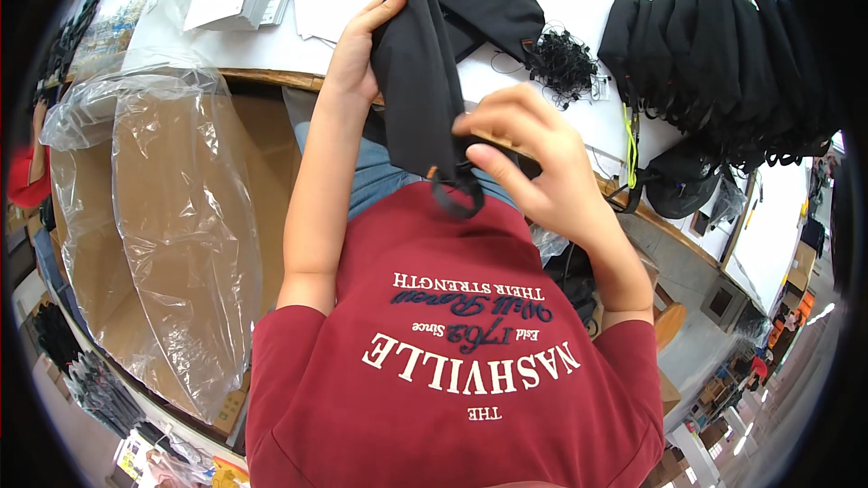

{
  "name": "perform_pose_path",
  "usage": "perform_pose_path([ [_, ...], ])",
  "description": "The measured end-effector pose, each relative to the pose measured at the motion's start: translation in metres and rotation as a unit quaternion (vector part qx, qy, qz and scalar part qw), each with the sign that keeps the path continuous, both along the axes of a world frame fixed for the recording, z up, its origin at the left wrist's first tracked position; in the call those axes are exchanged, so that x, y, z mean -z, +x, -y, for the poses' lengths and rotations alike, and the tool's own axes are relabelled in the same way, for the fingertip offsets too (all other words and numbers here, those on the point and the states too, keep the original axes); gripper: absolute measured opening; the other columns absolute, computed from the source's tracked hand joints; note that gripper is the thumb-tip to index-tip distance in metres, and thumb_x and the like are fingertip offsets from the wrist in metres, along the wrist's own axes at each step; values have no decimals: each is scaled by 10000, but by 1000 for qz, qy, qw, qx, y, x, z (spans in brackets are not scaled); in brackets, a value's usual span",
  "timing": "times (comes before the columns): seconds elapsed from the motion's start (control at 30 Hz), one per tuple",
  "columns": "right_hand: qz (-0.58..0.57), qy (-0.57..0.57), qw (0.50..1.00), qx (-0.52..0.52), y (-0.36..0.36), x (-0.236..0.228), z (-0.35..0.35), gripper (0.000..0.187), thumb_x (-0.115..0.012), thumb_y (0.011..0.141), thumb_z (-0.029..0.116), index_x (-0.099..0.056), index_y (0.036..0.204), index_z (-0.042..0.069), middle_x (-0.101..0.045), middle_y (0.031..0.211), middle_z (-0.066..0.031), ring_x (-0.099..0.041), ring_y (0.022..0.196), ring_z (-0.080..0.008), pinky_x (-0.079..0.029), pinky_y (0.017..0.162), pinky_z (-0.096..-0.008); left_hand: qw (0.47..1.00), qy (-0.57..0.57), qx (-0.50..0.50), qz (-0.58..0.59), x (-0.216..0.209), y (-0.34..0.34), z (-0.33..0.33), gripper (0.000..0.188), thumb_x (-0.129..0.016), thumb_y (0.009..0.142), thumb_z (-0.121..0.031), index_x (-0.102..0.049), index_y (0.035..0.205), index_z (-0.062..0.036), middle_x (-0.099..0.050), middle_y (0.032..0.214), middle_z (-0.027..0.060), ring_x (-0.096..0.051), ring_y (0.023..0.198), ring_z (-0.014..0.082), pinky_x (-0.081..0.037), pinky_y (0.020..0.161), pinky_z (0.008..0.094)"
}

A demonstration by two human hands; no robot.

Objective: Packing small objects and instruction cards into black fabric pouches.

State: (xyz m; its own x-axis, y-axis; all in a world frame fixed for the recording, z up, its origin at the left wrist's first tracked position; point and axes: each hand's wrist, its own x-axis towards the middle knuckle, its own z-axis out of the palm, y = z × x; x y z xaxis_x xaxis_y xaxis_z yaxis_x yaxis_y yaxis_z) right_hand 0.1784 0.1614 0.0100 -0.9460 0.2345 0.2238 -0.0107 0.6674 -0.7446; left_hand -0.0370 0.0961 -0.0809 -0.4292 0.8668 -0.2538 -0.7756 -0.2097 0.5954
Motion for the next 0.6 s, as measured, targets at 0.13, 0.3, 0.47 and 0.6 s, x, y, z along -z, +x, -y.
perform_pose_path([
  [0.13, 89, -215, 965, 122, 5, 3, 7, 528, -711, 832, 206, -463, 1285, 96, -595, 1023, -119, -609, 897, -209, -485, 784, -308, 995, -63, -36, -62, -14, 10, 4, 282, -610, 916, -229, -620, 1125, -40, -674, 1003, 79, -660, 883, 144, -543, 769, 280],
  [0.3, 101, -522, 831, 165, 14, 18, -20, 540, -633, 856, 116, -429, 1355, 74, -639, 893, -19, -558, 721, -50, -435, 583, -191, 981, -37, -3, -190, -23, 16, 27, 451, -660, 850, -250, -553, 1255, -83, -578, 1221, 68, -573, 1091, 171, -448, 930, 295],
  [0.47, 104, -670, 726, 115, 25, 27, -32, 499, -561, 878, 201, -477, 1320, -14, -641, 868, -34, -548, 612, -54, -411, 493, -202, 830, -22, 28, -557, -27, 8, 57, 661, -846, 568, -152, -572, 1169, -132, -428, 1442, 84, -417, 1286, 243, -318, 1068, 367],
  [0.6, 195, -602, 764, 126, 24, 20, -26, 467, -505, 915, 301, -540, 1273, 4, -645, 864, -51, -589, 695, -73, -459, 566, -211, 905, -19, 88, -416, -30, 13, 72, 432, -808, 677, -26, -580, 1039, -89, -656, 1092, 81, -608, 1011, 168, -468, 895, 301],
])
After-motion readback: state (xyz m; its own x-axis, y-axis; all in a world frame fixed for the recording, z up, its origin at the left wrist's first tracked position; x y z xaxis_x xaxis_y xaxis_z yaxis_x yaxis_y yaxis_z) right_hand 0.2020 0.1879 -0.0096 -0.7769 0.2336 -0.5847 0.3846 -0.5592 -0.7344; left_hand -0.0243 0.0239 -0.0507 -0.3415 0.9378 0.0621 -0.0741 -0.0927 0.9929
